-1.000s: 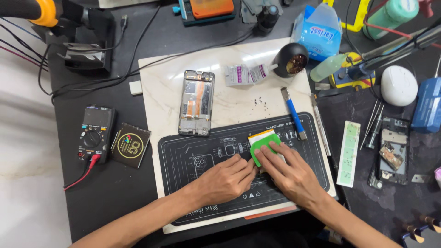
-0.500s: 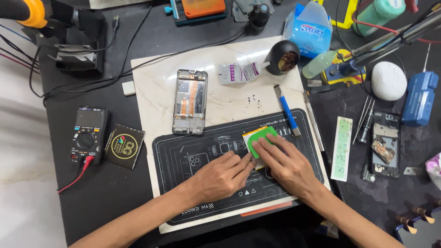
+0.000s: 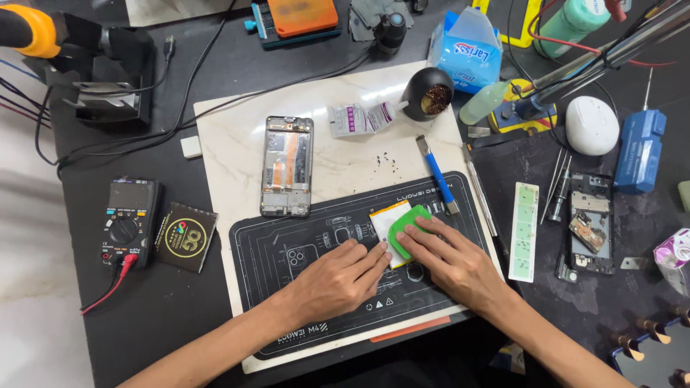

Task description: The person disassembles and cleans internal mobile phone components by hand and with a cloth. The person removes a battery from a phone chassis, wipes the back of the battery, and uses a green cloth to clean the interior of the phone frame.

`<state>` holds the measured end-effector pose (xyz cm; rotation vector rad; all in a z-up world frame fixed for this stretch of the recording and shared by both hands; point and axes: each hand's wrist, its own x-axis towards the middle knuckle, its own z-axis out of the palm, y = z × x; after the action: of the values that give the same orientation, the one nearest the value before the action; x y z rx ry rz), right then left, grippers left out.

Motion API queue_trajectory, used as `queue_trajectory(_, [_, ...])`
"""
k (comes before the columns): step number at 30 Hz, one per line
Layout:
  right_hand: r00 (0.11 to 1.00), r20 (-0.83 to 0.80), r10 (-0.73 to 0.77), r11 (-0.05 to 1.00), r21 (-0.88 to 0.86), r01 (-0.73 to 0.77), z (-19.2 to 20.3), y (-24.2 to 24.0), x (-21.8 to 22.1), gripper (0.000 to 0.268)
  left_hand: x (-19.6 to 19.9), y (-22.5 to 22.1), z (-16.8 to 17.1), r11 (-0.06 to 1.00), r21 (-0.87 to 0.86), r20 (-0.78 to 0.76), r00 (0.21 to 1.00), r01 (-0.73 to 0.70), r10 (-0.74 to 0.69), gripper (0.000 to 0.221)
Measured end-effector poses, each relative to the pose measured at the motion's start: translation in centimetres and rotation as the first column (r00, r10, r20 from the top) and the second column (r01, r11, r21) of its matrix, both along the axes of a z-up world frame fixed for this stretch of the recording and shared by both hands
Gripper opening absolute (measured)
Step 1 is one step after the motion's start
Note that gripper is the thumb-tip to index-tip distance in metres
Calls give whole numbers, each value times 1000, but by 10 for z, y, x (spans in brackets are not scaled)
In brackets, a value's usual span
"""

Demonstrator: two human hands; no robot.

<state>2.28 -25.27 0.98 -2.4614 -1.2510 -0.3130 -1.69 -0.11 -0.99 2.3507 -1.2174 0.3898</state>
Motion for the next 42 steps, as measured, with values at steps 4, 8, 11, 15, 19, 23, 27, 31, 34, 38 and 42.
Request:
queue_trajectory(4, [999,-45,-3,1000,9,3,-3,0,-1,58,-3,0,1,1000,-3,-18,1000,8,-8,42])
queue_trajectory(8, [1000,1,-4,1000,7,4,0,-4,-7,57,-2,1,3,1000,-9,-36,999,16,-17,45])
queue_trajectory(11, [999,17,-30,999,10,30,0,-1,-4,59,3,-1,4,1000,-1,3,1000,1,-1,43])
queue_trajectory(15, [1000,-23,3,1000,-26,-3,-11,-1,-2,59,0,-1,-1,1000,-21,-18,1000,-2,2,44])
queue_trajectory(19, [995,-22,100,993,-52,-101,-6,-15,2,56,0,-1,-3,1000,23,-24,1000,18,-17,46])
queue_trajectory(23, [978,40,204,971,-133,-197,0,-28,25,45,0,-1,-6,1000,5,-28,1000,6,-6,47])
queue_trajectory(27, [949,31,314,939,-159,-305,-8,-24,42,41,-1,0,-9,1000,16,-62,998,16,-15,48])
queue_trajectory(31, [942,4,334,935,-128,-331,-6,-18,45,37,2,0,-4,1000,8,-46,999,19,-18,48])
queue_trajectory(34, [941,-13,337,932,-135,-335,-3,-20,44,36,-3,1,-8,1000,4,-42,999,0,0,48])
queue_trajectory(38, [947,-61,316,941,-107,-320,-6,-18,43,39,-2,-1,-12,1000,-20,-40,999,-5,4,44])
queue_trajectory(42, [945,-105,311,938,-124,-323,-2,-10,44,41,-1,2,-7,996,-90,13,1000,-6,7,39])
